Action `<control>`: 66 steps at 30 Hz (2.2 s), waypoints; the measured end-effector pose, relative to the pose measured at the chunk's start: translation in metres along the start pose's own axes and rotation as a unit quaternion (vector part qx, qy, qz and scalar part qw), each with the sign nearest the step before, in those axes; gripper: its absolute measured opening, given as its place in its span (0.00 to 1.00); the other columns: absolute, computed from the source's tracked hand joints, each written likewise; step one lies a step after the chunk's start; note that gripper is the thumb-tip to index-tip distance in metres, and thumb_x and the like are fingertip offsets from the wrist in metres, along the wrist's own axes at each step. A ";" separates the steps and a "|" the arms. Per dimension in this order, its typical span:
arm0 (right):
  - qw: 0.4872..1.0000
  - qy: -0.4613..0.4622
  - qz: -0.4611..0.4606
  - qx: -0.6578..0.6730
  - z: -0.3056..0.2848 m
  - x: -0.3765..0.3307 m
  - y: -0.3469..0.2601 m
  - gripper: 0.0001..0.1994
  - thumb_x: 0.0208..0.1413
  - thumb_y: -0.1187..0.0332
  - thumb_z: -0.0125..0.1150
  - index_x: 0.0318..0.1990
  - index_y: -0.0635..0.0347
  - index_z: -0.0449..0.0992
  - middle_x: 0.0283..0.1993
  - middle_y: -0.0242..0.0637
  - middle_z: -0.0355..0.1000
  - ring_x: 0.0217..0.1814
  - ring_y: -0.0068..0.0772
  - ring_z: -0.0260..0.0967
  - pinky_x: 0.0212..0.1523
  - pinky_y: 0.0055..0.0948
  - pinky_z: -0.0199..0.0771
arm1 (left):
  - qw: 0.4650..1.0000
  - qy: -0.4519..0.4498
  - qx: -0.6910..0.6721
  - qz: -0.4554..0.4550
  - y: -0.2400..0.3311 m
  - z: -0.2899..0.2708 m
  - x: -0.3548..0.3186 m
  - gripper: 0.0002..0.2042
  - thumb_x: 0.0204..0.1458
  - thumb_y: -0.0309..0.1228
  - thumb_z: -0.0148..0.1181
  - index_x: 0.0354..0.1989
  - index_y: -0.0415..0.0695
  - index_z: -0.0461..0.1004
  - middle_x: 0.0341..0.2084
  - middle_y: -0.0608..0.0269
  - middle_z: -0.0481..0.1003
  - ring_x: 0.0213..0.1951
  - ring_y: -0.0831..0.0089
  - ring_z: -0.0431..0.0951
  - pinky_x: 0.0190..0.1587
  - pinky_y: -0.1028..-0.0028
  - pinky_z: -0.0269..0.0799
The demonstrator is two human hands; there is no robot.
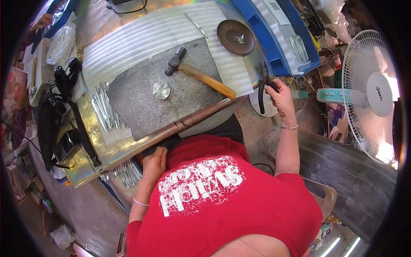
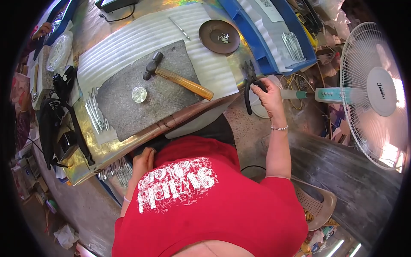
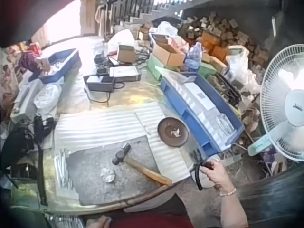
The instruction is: Shaping and marking small metal tubes using a hammer and a marking punch on a metal anvil block.
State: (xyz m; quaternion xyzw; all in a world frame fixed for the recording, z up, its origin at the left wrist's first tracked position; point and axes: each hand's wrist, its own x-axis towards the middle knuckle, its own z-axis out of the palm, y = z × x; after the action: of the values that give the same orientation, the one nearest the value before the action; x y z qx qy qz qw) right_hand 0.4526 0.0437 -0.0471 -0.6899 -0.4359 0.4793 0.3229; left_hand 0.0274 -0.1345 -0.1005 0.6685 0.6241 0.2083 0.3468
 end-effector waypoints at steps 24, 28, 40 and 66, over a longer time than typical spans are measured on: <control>0.934 -0.155 0.005 0.323 0.018 -0.011 -0.052 0.20 0.59 0.56 0.54 0.45 0.68 0.70 0.26 0.31 0.64 0.14 0.10 0.49 0.11 0.10 0.45 | 0.999 0.024 0.023 0.014 -0.021 0.007 0.002 0.07 0.53 0.33 0.54 0.36 0.45 0.72 0.18 0.48 0.74 0.22 0.50 0.75 0.25 0.55 0.70; 0.985 -0.010 0.053 0.166 0.008 -0.003 -0.018 0.11 0.57 0.62 0.58 0.39 0.61 0.72 0.21 0.24 0.62 0.12 0.08 0.47 0.09 0.11 0.42 | 0.997 -0.048 0.049 -0.020 -0.014 0.011 0.001 0.06 0.55 0.35 0.52 0.34 0.46 0.69 0.16 0.49 0.73 0.21 0.50 0.75 0.23 0.54 0.69; 0.997 -0.002 0.067 0.048 0.007 -0.001 -0.015 0.10 0.57 0.63 0.57 0.28 0.55 0.67 0.17 0.21 0.58 0.11 0.10 0.48 0.10 0.14 0.43 | 0.998 -0.045 0.043 0.015 -0.006 0.014 0.005 0.07 0.55 0.35 0.53 0.35 0.46 0.68 0.17 0.49 0.73 0.22 0.49 0.75 0.22 0.54 0.68; 0.990 -0.075 0.112 0.031 0.001 0.010 -0.001 0.08 0.60 0.61 0.51 0.32 0.53 0.66 0.17 0.23 0.59 0.10 0.11 0.46 0.09 0.15 0.40 | 0.856 -0.283 -0.404 0.156 0.123 0.057 0.111 0.15 0.56 0.32 0.53 0.48 0.37 0.70 0.43 0.51 0.75 0.44 0.68 0.76 0.48 0.71 0.69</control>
State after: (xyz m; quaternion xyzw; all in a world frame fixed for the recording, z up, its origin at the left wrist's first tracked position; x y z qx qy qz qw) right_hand 0.4533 0.0529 -0.0503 -0.6863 -0.3641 0.5757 0.2549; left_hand 0.1681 -0.0355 -0.0671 0.5884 0.2473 0.2951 0.7110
